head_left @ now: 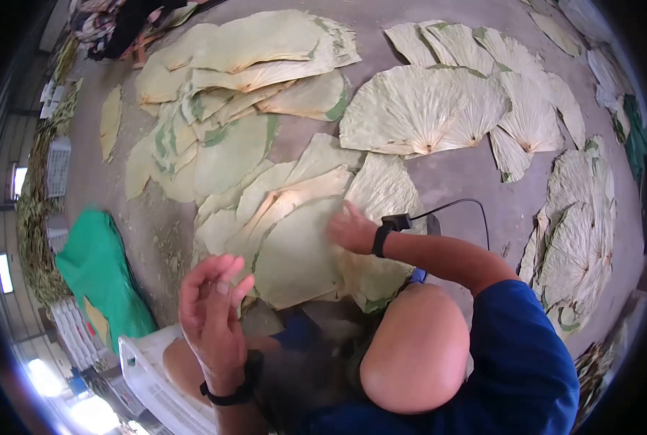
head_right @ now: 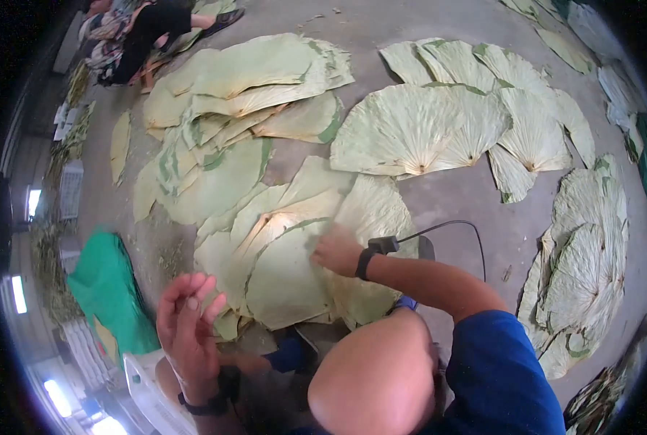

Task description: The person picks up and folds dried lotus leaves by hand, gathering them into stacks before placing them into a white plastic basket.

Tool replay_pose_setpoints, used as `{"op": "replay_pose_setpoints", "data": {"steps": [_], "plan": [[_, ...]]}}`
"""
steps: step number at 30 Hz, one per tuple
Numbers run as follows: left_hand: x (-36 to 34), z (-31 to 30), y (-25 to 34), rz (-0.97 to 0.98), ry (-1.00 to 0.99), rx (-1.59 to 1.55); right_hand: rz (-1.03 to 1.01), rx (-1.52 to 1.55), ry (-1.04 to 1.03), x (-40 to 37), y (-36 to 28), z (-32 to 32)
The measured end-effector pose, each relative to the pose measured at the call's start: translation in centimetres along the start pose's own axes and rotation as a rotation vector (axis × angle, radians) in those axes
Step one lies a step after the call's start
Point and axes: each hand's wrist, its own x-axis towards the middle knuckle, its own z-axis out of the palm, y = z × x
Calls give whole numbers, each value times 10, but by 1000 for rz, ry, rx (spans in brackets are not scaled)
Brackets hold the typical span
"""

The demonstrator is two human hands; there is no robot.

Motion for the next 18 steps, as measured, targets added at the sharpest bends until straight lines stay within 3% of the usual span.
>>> {"op": "replay_pose_setpoints", "data": {"steps": [4,6,8,12,13,14,16,17,18], "plan": [[15,-3,-18,-35,-25,6,26,-23,62,2,0,3],[18,-4,-21,-41,-39,1,85,-66,-54,10,6,-9],[21,-3,-21,-55,-105,15,264,51,-75,34,29,-85],[21,17,-24,-192,-345,-111,512,288,400,65,49,-238],[22,31,-21,-218,-406,-133,506,286,415,70,43,-252],[26,34,-30,-206,-407,-124,362,292,454,74,32,-260],[40,42,-57,-185,-571,-730,121,329,448,76,8,-254],[32,71,-31,-181,-397,-645,49,355,435,77,-4,-244],[37,72,-34,-181,-410,-642,-20,379,417,77,-11,-234]]}}
